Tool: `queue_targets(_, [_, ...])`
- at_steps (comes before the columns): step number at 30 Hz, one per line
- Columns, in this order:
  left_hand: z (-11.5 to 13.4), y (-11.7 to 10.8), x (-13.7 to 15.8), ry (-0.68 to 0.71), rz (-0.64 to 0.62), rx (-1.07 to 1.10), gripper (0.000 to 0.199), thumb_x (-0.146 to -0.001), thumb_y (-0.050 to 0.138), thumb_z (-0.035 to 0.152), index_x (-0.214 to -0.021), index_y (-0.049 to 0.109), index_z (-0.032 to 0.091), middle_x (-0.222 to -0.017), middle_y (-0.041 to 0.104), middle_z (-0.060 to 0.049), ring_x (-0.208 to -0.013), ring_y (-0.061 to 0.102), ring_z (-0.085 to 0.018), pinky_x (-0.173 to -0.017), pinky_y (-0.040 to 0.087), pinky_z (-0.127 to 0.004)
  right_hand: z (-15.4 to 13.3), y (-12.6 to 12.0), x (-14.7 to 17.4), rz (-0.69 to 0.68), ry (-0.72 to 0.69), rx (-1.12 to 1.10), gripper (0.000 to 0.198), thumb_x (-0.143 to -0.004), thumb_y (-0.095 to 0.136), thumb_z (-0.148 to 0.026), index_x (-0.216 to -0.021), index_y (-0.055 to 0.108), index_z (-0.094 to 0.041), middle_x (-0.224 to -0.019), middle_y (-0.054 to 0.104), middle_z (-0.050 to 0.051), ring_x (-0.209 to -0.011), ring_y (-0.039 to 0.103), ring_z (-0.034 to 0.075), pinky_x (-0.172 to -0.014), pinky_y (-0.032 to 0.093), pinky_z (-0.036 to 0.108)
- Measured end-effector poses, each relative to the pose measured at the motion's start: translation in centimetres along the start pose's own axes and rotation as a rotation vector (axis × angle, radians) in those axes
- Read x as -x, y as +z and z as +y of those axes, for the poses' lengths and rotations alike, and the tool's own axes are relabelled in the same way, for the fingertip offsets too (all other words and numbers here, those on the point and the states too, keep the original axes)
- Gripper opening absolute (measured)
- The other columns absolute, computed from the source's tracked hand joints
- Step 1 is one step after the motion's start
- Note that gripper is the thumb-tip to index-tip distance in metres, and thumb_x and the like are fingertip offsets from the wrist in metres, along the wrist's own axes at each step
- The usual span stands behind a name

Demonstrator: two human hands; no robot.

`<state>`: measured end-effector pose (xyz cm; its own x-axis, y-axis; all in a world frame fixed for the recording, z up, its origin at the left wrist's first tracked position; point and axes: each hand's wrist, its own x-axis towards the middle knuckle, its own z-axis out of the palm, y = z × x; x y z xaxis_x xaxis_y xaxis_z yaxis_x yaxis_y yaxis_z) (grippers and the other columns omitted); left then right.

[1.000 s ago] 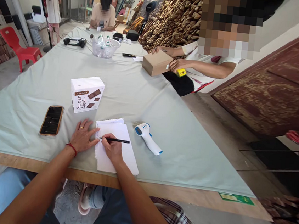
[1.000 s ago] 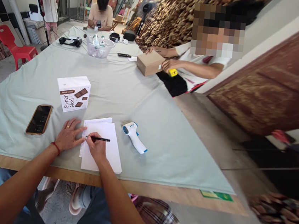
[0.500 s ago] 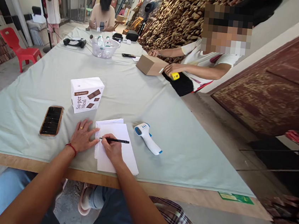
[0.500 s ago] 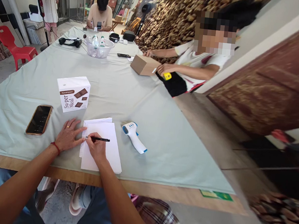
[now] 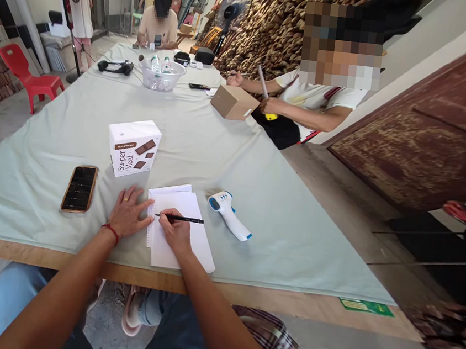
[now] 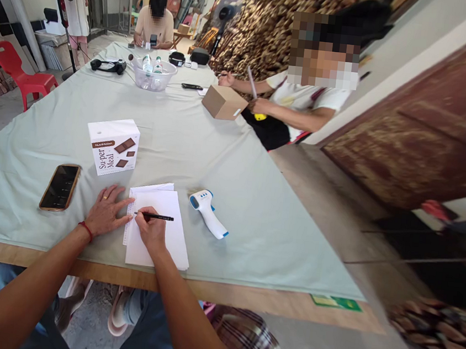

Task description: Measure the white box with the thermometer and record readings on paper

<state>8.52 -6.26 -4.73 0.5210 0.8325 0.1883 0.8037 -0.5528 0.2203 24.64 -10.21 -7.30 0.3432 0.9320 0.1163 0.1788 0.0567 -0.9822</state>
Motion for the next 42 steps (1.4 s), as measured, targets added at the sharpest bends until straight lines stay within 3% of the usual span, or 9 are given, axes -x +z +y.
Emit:
queue_targets(29, [-0.35, 0.63, 0.03, 0.009, 0.034, 0.031, 0.05, -0.083, 0.061, 0.053, -0.128, 0.06, 0.032, -0.144, 0.046, -0.009, -0.139, 0.031, -0.034, -0.114, 0.022, -0.056, 0.05, 0.1, -0.04, -0.004, -0.013, 0.012, 0.014, -0.064, 0.054, -0.035, -0.063, 0.06, -0.022, -0.06, 0.062, 0.0, -0.057, 0.055, 0.016, -0.057, 0.046, 0.029])
queue_targets(42, [-0.2, 0.33, 0.0, 0.003, 0.021, 0.026, 0.05, -0.083, 0.061, 0.052, -0.129, 0.06, 0.032, -0.144, 0.046, -0.01, -0.139, 0.031, -0.034, -0.114, 0.023, -0.057, 0.18, 0.01, -0.06, 0.022, -0.023, 0.034, 0.015, -0.065, 0.052, -0.035, -0.064, 0.059, -0.022, -0.062, 0.064, 0.0, -0.061, 0.057, 0.018, -0.062, 0.048, 0.031])
